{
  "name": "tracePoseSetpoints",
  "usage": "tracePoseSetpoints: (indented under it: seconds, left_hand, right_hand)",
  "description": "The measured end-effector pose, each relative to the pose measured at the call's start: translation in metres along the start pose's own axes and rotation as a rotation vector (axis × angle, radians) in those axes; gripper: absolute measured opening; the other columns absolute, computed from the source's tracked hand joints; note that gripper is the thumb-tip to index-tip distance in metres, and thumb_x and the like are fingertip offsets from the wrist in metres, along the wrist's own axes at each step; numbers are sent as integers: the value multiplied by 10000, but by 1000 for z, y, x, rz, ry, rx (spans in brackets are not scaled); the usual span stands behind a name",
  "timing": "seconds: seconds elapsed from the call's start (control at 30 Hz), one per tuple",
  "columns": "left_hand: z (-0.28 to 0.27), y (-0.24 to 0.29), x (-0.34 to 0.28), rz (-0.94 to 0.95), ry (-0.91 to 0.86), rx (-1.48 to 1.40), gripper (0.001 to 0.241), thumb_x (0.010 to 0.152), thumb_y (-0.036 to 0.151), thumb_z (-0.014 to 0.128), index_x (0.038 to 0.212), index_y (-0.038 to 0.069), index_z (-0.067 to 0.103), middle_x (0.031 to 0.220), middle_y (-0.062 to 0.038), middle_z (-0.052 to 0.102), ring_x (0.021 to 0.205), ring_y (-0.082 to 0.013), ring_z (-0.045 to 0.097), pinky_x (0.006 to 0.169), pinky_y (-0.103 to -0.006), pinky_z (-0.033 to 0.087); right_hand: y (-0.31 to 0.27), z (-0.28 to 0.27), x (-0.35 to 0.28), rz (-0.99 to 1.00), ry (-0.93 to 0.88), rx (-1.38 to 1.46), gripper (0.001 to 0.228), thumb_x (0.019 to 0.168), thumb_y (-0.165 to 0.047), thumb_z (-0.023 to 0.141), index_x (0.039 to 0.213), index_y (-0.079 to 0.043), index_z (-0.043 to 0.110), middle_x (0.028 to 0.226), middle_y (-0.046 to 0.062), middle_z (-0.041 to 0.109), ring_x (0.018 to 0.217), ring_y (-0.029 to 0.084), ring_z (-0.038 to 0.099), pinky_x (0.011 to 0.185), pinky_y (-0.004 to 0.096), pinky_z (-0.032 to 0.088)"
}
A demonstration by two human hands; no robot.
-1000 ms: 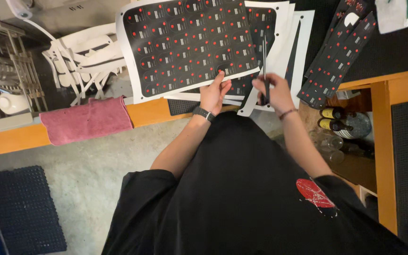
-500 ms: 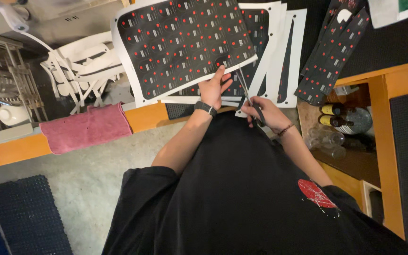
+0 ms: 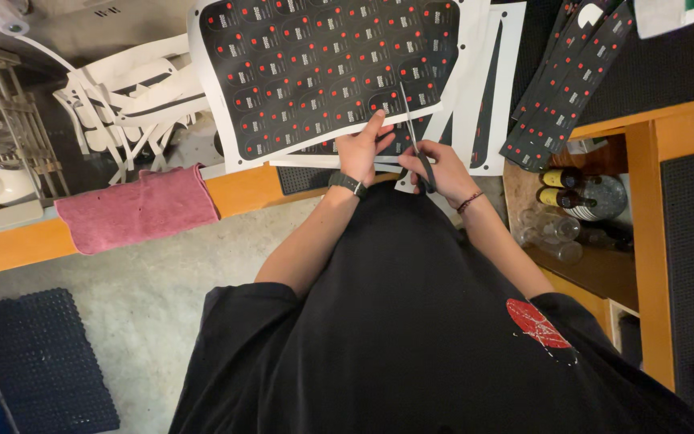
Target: The person trims the borders of printed sticker sheets using scissors and cuts them into smaller strips.
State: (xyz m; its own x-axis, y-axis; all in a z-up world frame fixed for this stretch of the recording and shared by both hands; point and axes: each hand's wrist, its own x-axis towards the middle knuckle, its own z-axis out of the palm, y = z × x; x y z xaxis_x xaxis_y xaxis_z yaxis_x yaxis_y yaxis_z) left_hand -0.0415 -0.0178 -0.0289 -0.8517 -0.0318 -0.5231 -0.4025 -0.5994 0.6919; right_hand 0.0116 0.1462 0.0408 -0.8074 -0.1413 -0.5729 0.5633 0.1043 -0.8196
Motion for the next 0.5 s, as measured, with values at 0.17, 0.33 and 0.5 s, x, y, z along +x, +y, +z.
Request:
tracePoseSetpoints:
  seconds: [0.17, 0.33, 0.5]
  left_hand:
    - [-1, 0, -5, -38, -1, -2, 323, 864, 110, 789, 1118, -22, 640, 1015, -120, 699, 852, -222, 720, 716, -366, 657]
    - [-4, -5, -2, -29, 6, -14, 315, 863, 92, 788, 1115, -21, 635, 1001, -119, 693, 814, -217, 717, 697, -362, 655]
    - [-7, -8, 1, -34, 13, -14, 302, 864, 78, 789, 1105, -30, 643, 985, -126, 694, 791, -216, 718, 679, -337, 649]
  right_hand:
    - [-3, 1, 2, 7, 8, 13, 272, 918, -248, 754, 1034, -12, 686, 729, 16, 623, 627, 87, 618, 525, 261, 546]
    - [-3, 6, 2, 16, 19, 54, 264, 904, -257, 754, 1009, -25, 681, 743, -13, 637, 614, 74, 622, 504, 255, 547]
    - [3, 8, 3, -24, 69, 16, 296, 901, -266, 797, 880, -5, 658, 660, 7, 605, 533, 84, 596, 452, 250, 494]
